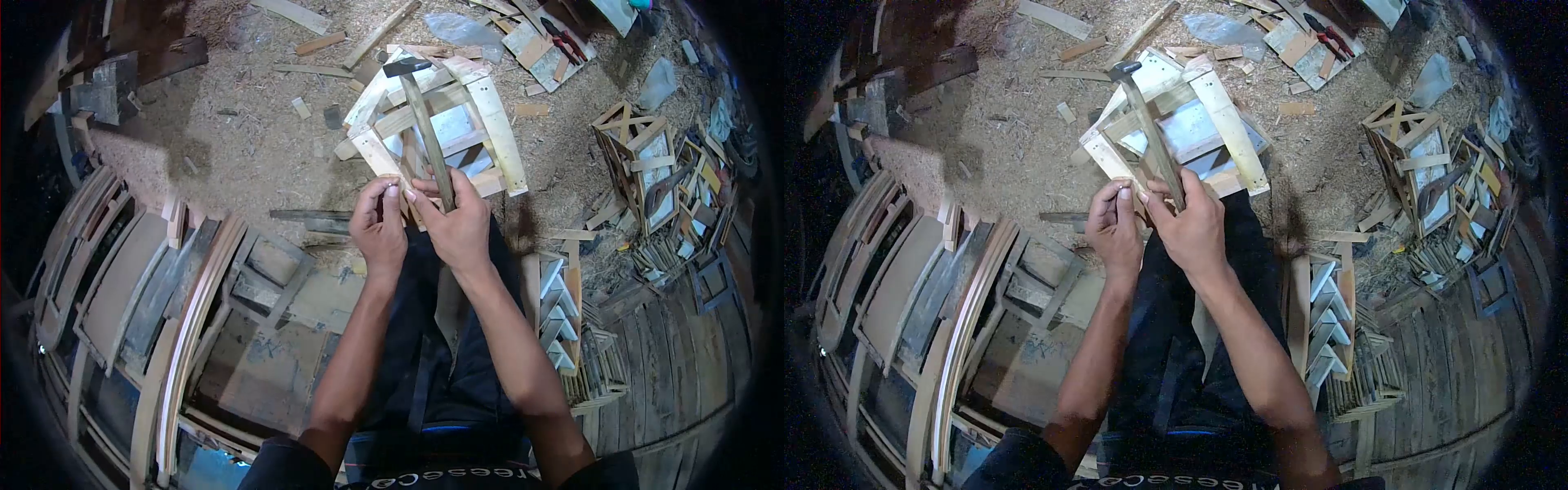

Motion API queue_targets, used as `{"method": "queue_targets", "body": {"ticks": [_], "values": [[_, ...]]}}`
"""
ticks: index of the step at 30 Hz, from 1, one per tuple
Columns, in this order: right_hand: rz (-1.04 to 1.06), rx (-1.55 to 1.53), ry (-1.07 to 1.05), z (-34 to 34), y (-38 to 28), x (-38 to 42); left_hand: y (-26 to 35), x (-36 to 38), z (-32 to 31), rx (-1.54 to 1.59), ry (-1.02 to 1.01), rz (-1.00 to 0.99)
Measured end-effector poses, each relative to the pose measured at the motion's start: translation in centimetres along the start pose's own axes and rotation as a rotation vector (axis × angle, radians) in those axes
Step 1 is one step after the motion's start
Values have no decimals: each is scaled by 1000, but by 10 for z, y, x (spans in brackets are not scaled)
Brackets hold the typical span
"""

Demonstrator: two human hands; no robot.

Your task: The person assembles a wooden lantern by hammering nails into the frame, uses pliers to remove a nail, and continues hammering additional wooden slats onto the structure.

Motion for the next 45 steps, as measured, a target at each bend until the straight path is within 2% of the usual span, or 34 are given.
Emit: {"method": "queue_targets", "body": {"ticks": [3,7,12,13,14,20,29,37,38,40,41,45], "values": [[47,37,20,-1,0,1,3,2,2,-1,27,44],[3,-43,23,-1,1,3,1,5,3,91,72,114],[-12,-9,46,1,0,6,1,5,6,-41,86,185],[32,-14,43,3,-4,6,4,3,5,5,85,55],[38,28,63,0,5,6,3,4,5,47,81,26],[97,-64,50,2,-2,7,0,5,7,20,66,41],[37,-91,36,3,4,6,-1,5,7,11,86,-15],[86,-70,59,-1,-1,7,4,2,8,68,82,84],[64,-76,39,-1,0,7,6,0,10,69,84,80],[85,-53,53,-2,3,8,25,-8,7,34,61,-59],[103,-31,66,-2,4,9,20,-6,8,86,60,20],[115,-56,82,1,-1,8,-3,-5,10,136,18,107]]}}
Point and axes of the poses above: each hand's wrist, its own x-axis away from the middle knuckle, its own z-axis out of the back of the hand, y = z × x, the point moved 8 cm from there along -x, towards the middle knuckle, and after that the axes turned 8 degrees about -z, right-handed, at the moved point
